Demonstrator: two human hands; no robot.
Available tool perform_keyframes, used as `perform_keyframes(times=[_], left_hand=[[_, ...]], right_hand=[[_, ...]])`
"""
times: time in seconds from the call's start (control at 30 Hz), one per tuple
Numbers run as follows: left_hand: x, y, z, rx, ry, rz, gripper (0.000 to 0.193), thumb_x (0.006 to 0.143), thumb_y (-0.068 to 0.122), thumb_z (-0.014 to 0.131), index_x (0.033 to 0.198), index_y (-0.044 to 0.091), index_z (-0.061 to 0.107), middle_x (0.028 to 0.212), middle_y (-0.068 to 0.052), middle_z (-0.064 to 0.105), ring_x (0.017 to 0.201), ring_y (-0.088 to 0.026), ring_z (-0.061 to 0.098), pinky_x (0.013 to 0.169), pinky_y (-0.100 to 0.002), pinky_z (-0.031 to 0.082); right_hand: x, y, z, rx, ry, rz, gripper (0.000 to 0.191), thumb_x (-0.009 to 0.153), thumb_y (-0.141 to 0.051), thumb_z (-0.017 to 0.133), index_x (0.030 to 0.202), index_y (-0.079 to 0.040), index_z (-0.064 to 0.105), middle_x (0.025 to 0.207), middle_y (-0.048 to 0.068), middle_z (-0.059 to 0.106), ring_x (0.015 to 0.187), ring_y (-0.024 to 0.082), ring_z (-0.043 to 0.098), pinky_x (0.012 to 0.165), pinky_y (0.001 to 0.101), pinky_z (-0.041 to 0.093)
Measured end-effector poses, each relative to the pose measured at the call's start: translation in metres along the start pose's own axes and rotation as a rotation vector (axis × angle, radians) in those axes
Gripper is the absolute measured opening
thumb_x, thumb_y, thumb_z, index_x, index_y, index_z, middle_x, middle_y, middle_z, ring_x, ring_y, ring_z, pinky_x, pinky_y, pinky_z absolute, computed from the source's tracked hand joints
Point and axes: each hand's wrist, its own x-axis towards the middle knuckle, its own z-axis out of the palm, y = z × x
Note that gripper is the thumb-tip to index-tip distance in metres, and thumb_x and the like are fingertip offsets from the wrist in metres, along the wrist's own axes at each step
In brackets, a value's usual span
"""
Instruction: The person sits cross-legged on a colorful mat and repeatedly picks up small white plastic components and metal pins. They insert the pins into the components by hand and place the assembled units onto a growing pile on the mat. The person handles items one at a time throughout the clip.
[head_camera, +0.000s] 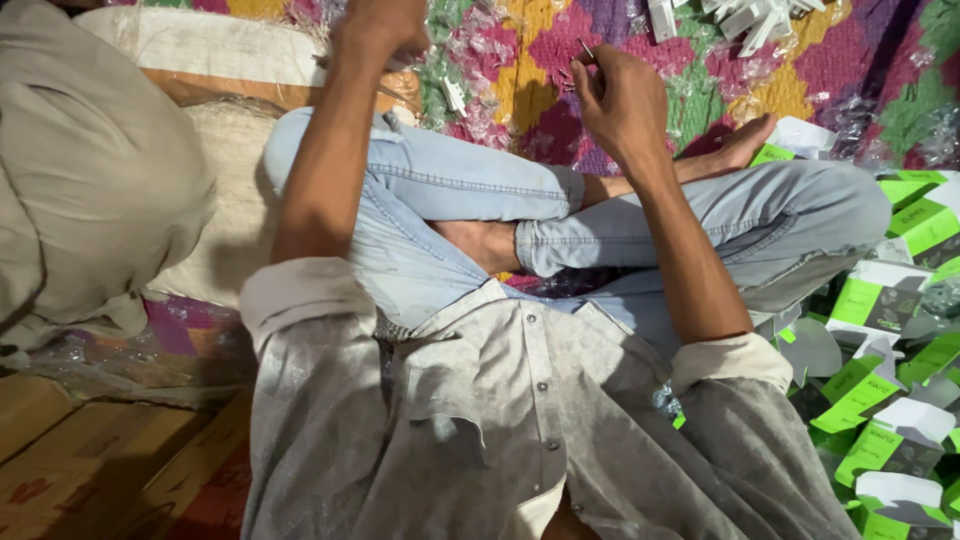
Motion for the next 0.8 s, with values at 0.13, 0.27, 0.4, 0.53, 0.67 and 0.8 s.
perform_keyframes(times=[0.13,0.27,0.4,0.53,0.67,0.8], left_hand=[[-0.005,-0.009,-0.006,-0.206,0.081,-0.034,0.020,0.101,0.022,0.065,0.094,0.003,0.069,0.072,-0.010,0.066,0.064,-0.022,0.066,0.061,-0.039,0.054],[-0.014,-0.006,-0.006,-0.358,0.141,-0.035,0.021,0.103,0.021,0.063,0.093,0.003,0.069,0.069,-0.010,0.065,0.061,-0.021,0.065,0.060,-0.038,0.054],[-0.022,0.012,0.003,-0.393,0.178,0.068,0.023,0.104,0.020,0.062,0.093,0.002,0.069,0.066,-0.009,0.065,0.058,-0.020,0.065,0.058,-0.037,0.054],[-0.027,0.037,0.015,-0.173,0.241,0.346,0.024,0.106,0.018,0.061,0.092,0.000,0.069,0.065,-0.010,0.064,0.056,-0.022,0.064,0.059,-0.035,0.054],[-0.040,0.055,0.016,-0.422,0.257,0.617,0.010,0.100,0.006,0.070,0.104,-0.001,0.063,0.094,-0.009,0.073,0.082,-0.016,0.075,0.075,-0.029,0.061],[-0.054,0.081,0.018,-0.664,0.113,0.799,0.051,0.101,-0.009,0.068,0.140,-0.001,0.035,0.119,-0.015,0.069,0.094,-0.018,0.077,0.081,-0.028,0.063]], right_hand=[[-0.001,-0.007,-0.009,-0.003,0.025,-0.007,0.022,0.108,-0.024,0.069,0.098,-0.004,0.074,0.068,0.004,0.063,0.051,0.013,0.048,0.047,0.0332,0.039],[-0.004,-0.019,-0.020,0.006,0.094,-0.070,0.024,0.107,-0.022,0.073,0.093,-0.002,0.071,0.069,0.009,0.062,0.055,0.019,0.054,0.053,0.0380,0.042],[-0.002,-0.030,-0.026,0.114,0.092,-0.083,0.020,0.105,-0.020,0.074,0.098,-0.001,0.073,0.072,0.011,0.065,0.056,0.019,0.057,0.052,0.0367,0.042],[-0.001,-0.034,-0.026,0.320,0.039,-0.086,0.018,0.107,-0.018,0.073,0.108,0.000,0.074,0.077,0.009,0.068,0.059,0.014,0.058,0.052,0.0329,0.042],[0.000,-0.034,-0.024,0.445,0.008,-0.021,0.019,0.109,-0.018,0.071,0.111,0.000,0.074,0.076,0.003,0.065,0.062,0.009,0.051,0.053,0.0295,0.037],[0.000,-0.033,-0.024,0.707,-0.038,0.029,0.020,0.112,-0.018,0.067,0.121,0.000,0.072,0.082,-0.004,0.061,0.071,0.003,0.048,0.059,0.0237,0.038]])
